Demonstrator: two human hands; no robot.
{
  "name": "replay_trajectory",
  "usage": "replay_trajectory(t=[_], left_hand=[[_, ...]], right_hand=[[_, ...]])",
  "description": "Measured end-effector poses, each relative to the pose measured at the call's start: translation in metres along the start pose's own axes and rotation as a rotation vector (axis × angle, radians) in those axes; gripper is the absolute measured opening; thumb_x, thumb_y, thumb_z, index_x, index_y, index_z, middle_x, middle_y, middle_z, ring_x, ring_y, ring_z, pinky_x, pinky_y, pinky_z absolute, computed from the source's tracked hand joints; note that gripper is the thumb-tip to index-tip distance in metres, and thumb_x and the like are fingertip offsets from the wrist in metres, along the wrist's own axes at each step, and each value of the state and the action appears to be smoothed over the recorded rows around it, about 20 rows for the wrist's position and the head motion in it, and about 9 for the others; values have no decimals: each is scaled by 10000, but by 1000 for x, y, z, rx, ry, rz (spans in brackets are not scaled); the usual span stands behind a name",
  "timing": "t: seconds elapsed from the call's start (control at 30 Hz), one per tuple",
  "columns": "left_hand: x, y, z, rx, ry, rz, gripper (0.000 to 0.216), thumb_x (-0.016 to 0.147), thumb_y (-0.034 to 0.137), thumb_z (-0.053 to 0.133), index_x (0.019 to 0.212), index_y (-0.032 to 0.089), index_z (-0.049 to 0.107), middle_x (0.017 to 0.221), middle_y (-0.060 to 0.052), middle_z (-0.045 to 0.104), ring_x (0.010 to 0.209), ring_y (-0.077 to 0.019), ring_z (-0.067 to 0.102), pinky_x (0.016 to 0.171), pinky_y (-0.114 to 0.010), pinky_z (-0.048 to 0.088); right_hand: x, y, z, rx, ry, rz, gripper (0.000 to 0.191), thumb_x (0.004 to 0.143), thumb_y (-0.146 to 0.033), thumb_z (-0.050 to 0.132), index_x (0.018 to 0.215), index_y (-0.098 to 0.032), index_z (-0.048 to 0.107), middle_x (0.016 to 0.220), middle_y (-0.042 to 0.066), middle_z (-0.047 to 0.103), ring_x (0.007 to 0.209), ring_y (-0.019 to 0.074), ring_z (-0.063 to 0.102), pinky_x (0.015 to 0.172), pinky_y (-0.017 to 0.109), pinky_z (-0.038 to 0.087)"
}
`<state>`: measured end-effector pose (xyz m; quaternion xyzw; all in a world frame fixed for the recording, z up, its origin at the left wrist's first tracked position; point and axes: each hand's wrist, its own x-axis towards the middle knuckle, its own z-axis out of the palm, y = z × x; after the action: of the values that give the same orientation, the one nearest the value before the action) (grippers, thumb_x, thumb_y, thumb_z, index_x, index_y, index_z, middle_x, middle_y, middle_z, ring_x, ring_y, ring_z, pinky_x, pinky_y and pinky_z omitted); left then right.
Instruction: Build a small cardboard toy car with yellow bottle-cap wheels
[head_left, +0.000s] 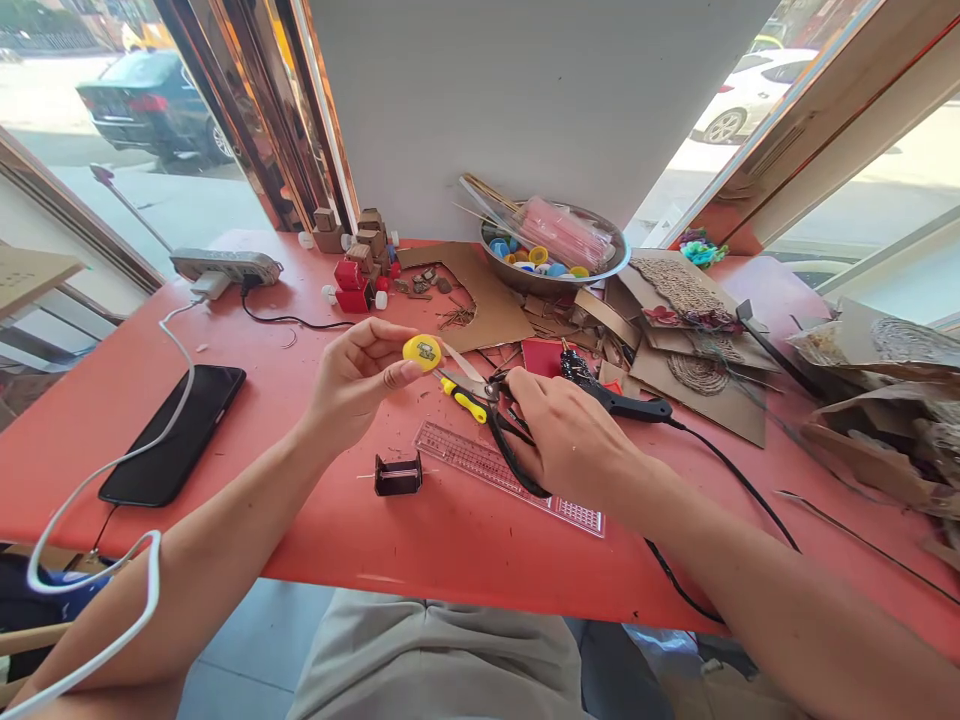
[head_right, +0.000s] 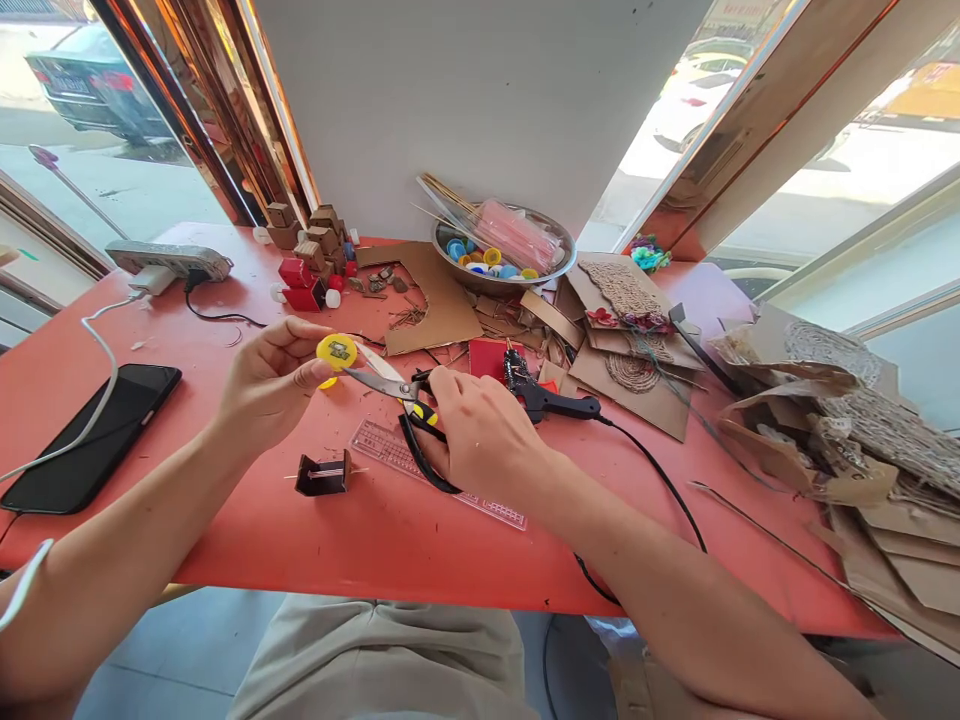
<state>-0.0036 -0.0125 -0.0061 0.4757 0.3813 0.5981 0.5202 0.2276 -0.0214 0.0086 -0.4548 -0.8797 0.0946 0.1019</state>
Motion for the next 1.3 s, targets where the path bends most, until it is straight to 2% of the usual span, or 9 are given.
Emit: replay_trajectory(t=[0.17,0.43,0.57,0.73,0.87,1.0,1.17,1.23,1.3], left_hand=[[-2,-1,2,-12,-46,-21,508,537,480,1052,806,187,736,863,-67,846,790,-208,813,683,-256,643],[-4,0,3,-17,-69,-26,467,536,425,1062,779,190,740,830,-51,840,755,-193,796,688,-266,650],[-2,1,3,-27,-60,-19,494,486,371,1080,759,190,710,768,-23,816,712,-188,787,689,-274,650],[-1,3,4,-30,-43,-44,505,480,382,1078,762,183,710,752,-32,813,719,-196,792,713,-285,654],[-2,4,4,-26,-41,-58,511,454,378,1084,752,181,719,765,-52,822,739,-228,805,750,-327,670],[-3,2,3,-5,-27,-66,520,463,429,1076,753,179,724,777,-66,829,719,-225,804,730,-321,667],[0,-2,1,-6,0,-50,547,479,506,1059,749,179,715,799,-72,835,736,-220,809,724,-307,661],[2,-3,0,2,0,-37,544,442,443,1079,740,179,708,802,-70,837,778,-229,817,741,-301,659],[4,-3,-1,7,-7,-34,541,428,404,1086,742,178,708,816,-72,840,815,-233,822,748,-288,654]], right_hand=[[-1,-3,1,-187,-1,-62,194,1006,-337,457,1001,-179,570,819,107,686,711,256,591,666,320,317],[-2,-3,9,-239,59,-113,234,1046,-332,436,1007,-159,589,842,127,694,733,268,610,655,328,321],[-2,-2,6,-147,-13,-134,235,1076,-348,446,1031,-161,579,759,70,665,647,235,576,608,301,306],[1,2,2,-287,1,-124,353,1100,-422,388,1026,-145,594,686,78,658,603,237,592,571,299,236],[2,-6,-3,-380,-143,-79,406,1102,-448,364,1058,-127,608,625,80,655,556,246,614,530,296,172],[5,-16,-11,-393,-282,2,365,1099,-373,372,1115,-103,617,641,106,690,583,256,662,513,292,163],[6,-14,-12,-196,-307,89,268,1070,-320,430,1138,-133,611,695,91,694,614,238,636,552,295,195],[6,-9,-7,42,-281,69,241,1062,-351,433,1046,-178,601,692,49,653,588,199,574,572,289,237],[6,-3,-3,395,-288,24,338,1068,-482,390,945,-214,556,668,2,586,556,161,506,578,279,299]])
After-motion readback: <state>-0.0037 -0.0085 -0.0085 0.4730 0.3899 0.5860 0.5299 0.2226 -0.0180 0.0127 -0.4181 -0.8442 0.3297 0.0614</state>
